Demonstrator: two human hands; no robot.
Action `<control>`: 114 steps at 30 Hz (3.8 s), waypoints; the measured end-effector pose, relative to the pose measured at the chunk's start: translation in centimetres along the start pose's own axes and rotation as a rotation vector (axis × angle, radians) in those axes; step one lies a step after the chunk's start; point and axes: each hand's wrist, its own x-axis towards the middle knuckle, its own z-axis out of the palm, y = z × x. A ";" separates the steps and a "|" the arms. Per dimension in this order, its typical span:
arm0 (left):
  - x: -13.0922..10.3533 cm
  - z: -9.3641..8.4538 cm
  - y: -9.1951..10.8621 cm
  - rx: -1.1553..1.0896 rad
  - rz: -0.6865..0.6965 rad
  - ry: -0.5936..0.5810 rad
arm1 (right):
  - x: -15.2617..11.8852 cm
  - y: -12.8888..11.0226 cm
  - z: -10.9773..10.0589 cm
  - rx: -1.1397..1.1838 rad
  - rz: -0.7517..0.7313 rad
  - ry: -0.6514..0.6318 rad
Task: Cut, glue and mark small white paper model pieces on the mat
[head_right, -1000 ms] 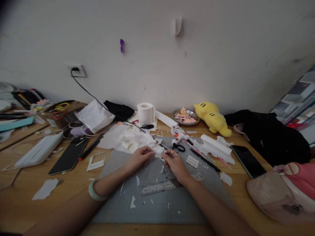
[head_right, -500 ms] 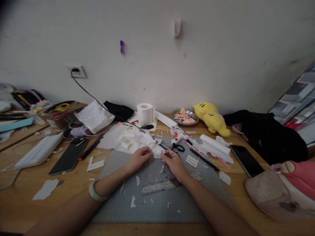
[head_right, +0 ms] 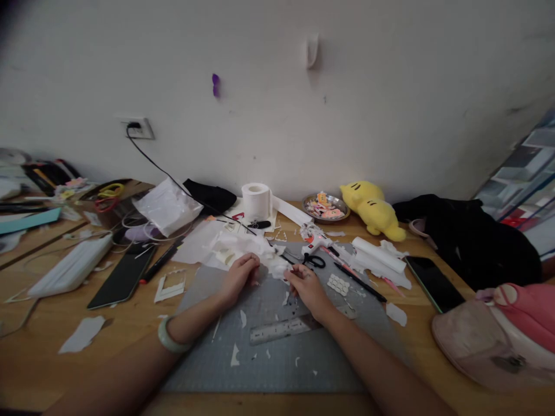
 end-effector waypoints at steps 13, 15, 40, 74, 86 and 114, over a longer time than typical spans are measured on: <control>1.3 -1.2 -0.5 -0.194 0.077 0.383 | -0.1 0.0 -0.1 0.009 -0.018 0.006; 1.4 -1.4 -0.5 -0.196 0.093 0.405 | 0.0 0.1 -0.1 0.013 -0.021 0.004; -0.1 -0.2 0.5 0.266 0.215 -0.155 | -0.5 -0.1 0.1 -0.014 -0.053 -0.016; -1.0 0.0 0.1 0.712 0.381 -0.054 | -0.7 -0.6 0.2 -0.184 -0.076 -0.022; -0.7 -0.3 0.2 0.840 0.465 0.026 | -0.7 -0.5 0.1 -0.265 -0.071 -0.052; -1.1 -0.3 0.1 0.811 0.514 -0.048 | -0.3 -1.6 -2.4 -0.728 -0.337 0.037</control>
